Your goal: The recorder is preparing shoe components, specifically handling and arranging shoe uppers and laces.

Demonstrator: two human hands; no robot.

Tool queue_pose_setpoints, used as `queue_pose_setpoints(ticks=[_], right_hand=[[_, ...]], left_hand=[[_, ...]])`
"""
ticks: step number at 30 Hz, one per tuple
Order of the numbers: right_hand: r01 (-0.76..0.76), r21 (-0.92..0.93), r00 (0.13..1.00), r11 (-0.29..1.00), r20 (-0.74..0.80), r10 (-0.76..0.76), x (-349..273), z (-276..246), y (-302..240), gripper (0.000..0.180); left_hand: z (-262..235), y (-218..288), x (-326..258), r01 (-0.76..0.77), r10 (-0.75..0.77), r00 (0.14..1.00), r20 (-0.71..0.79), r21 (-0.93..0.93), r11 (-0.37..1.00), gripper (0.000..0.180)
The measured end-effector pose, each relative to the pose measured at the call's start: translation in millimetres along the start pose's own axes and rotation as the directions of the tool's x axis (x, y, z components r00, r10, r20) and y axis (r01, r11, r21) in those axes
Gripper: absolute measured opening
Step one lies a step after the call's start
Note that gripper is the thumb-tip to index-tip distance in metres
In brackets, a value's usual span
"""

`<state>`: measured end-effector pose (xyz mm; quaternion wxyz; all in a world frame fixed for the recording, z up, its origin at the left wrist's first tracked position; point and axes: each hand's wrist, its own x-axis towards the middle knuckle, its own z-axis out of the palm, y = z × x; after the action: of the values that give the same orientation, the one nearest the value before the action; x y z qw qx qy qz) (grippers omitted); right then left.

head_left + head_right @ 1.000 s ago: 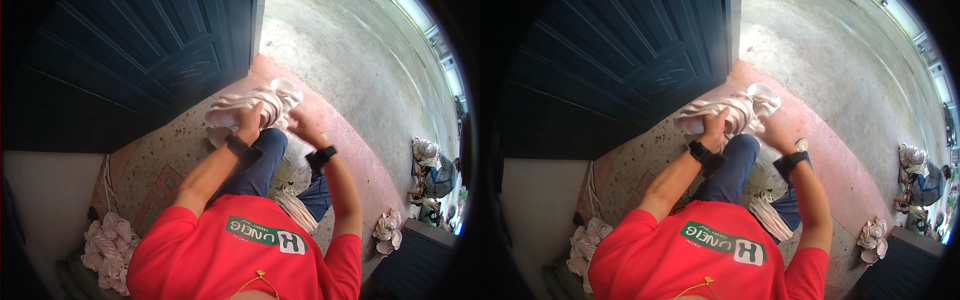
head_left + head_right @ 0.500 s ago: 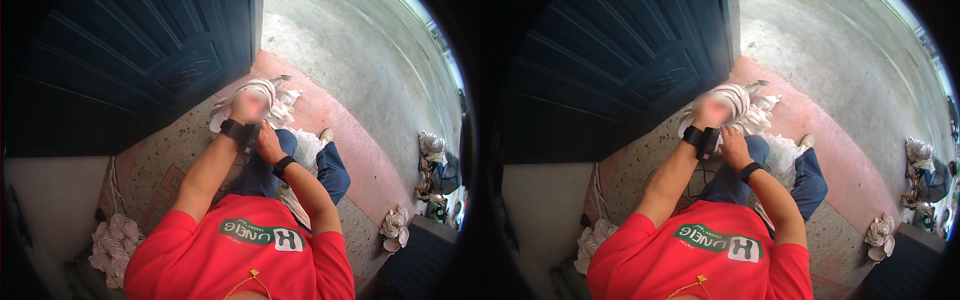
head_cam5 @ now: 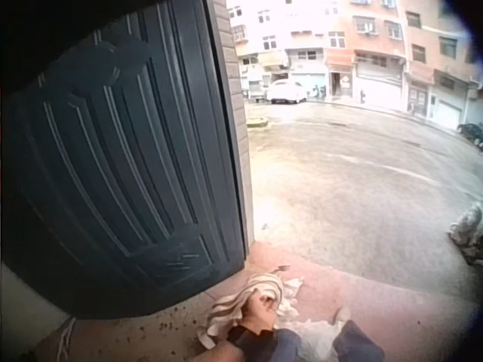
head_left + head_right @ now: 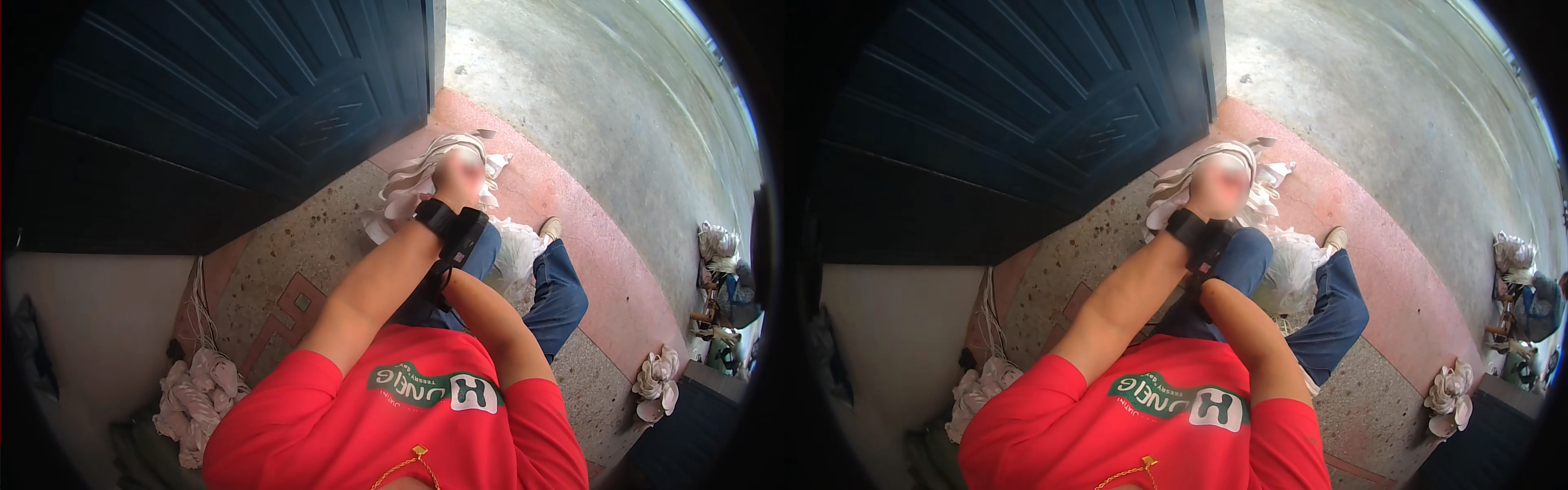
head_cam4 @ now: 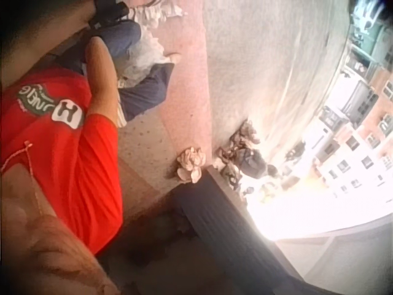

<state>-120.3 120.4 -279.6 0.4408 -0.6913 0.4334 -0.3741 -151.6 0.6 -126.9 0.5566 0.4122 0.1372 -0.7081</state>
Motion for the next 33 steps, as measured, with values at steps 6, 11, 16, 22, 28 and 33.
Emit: queue_pose_setpoints(ticks=[6,11,16,22,28,33], right_hand=[[0.002,-0.131,0.999,0.991,-0.042,-0.008,9.2,-14.1,-20.7,0.021],[-0.307,0.175,0.77,0.935,-0.532,0.353,44.4,-98.6,-27.0,0.017],[-0.035,0.652,0.686,0.757,-0.536,0.493,32.5,-165.1,-18.8,0.023],[0.022,0.715,0.733,0.699,-0.487,0.475,-23.7,-183.3,-59.2,0.027],[0.051,0.756,0.627,0.653,-0.533,0.568,-74.1,-182.9,-55.6,0.029],[0.004,0.803,0.595,0.595,-0.48,0.645,-79.2,-181.6,-40.3,0.03]], left_hand=[[2.8,14.6,2.3,0.031,-0.05,0.993,0.108,0.168,0.985,0.037],[33.5,65.1,-87.5,-0.064,-0.169,0.896,0.41,0.496,0.866,0.037],[0.2,161.5,-94.2,-0.624,-0.135,0.68,0.721,0.665,0.41,0.023],[-167.7,134.8,56.5,-0.412,-0.234,0.899,0.371,0.897,-0.161,0.023],[-142.4,20.2,139.7,-0.788,-0.193,0.611,0.768,0.612,-0.063,0.051],[-110.5,9.2,188.3,-0.88,-0.462,0.437,0.772,0.261,-0.396,0.039]])
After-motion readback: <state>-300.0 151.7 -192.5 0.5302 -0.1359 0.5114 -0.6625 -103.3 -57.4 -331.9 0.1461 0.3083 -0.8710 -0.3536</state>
